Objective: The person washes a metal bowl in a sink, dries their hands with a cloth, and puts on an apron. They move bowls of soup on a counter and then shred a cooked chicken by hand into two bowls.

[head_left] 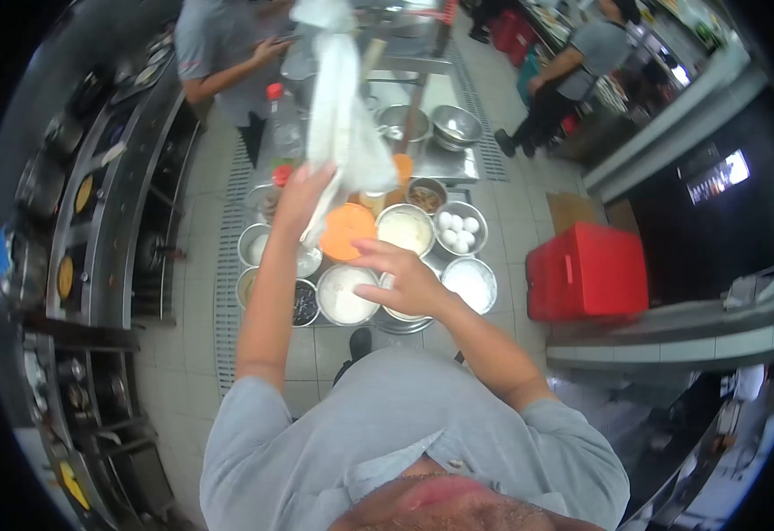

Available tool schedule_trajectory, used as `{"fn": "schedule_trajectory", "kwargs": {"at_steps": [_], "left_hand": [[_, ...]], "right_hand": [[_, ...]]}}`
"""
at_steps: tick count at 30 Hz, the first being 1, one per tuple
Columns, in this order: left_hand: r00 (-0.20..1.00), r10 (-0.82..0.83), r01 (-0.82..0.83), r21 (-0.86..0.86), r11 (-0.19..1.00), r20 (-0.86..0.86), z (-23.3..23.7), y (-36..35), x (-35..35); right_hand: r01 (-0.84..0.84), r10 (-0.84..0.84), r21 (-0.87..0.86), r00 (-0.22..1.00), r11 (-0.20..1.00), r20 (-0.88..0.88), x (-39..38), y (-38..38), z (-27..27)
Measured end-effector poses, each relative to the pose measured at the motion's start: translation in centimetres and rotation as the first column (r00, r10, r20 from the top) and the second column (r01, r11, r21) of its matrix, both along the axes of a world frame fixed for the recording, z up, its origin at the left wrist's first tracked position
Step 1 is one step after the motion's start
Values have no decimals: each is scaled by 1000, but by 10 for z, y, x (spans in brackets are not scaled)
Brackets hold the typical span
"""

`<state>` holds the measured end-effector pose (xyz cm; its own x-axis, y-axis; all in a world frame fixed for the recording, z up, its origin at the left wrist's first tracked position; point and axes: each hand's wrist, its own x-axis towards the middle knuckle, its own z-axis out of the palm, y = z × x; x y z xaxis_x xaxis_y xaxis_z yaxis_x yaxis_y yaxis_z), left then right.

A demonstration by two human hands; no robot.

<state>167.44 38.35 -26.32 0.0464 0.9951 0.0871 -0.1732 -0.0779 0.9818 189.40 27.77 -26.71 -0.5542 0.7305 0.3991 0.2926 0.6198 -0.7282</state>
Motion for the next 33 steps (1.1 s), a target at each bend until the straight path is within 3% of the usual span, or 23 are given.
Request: {"fn": "schedule_trajectory", "kwargs": {"at_steps": [2,4,5,6,7,9,11,14,17,19,20,21,22,23,24,25,27,29,30,31,33], "left_hand": [[999,-29,31,-209,977,16,-55,-19,-2],[957,-73,28,-159,987,-282,-68,-61,18],[922,-99,30,-185,982,-374,-65,-80,38],[855,-233,184,-148,972,-464,-79,-91,52],[815,-301,266,-144,953,-496,-81,-106,81],[797,-470,427,-196,883,-379,-83,-129,152],[738,-596,535,-264,803,-317,-79,-148,232],[615,-714,689,-214,693,-334,-82,-170,343],[450,-798,795,-228,563,-401,-74,-183,429],[362,-824,834,-244,495,-436,-58,-186,474],[359,-833,829,-267,492,-421,-56,-188,491],[356,-845,833,-274,481,-399,-55,-189,503],[353,-854,836,-281,471,-381,-54,-189,514],[350,-862,839,-286,463,-366,-52,-187,524],[346,-872,831,-319,456,-346,-49,-183,531],[345,-882,822,-349,449,-322,-47,-181,536],[366,-893,808,-388,444,-261,-51,-170,545],[411,-893,791,-416,449,-182,-65,-160,551],[441,-884,775,-430,463,-156,-68,-154,555],[450,-885,781,-427,455,-120,-71,-149,559],[463,-885,801,-404,441,-50,-78,-128,571]], "right_hand": [[136,-145,-221,989,966,-25,73,-28,-2],[303,-398,-494,912,815,-99,166,-53,-60],[359,-622,-713,770,602,-138,209,-74,-87],[472,-776,-760,627,446,-66,255,-100,-128],[731,-796,-628,535,267,283,313,-132,-193],[903,-582,-408,403,131,706,397,-227,-297],[871,-351,-491,466,22,812,440,-313,-354],[721,-259,-671,624,-173,737,459,-397,-392],[535,-387,-753,648,-383,657,475,-433,-390],[337,-586,-773,511,-537,629,510,-443,-392],[204,-712,-806,385,-555,588,531,-446,-397],[-32,-844,-865,237,-501,481,574,-471,-470],[-78,-978,-976,-11,-205,207,593,-451,-393],[-174,-986,-976,-122,133,-113,597,-429,-305],[-288,-950,-914,-208,287,-232,602,-416,-265],[-228,-876,-856,-262,463,-404,598,-403,-232],[-398,-806,-728,-468,558,-362,586,-366,-185],[-522,-739,-523,-460,674,-493,608,-339,-239],[-376,-839,-750,-274,544,-471,625,-316,-260],[-216,-915,-889,-59,403,-400,635,-287,-232],[-118,-925,-920,21,375,-380,659,-222,-166]]}}
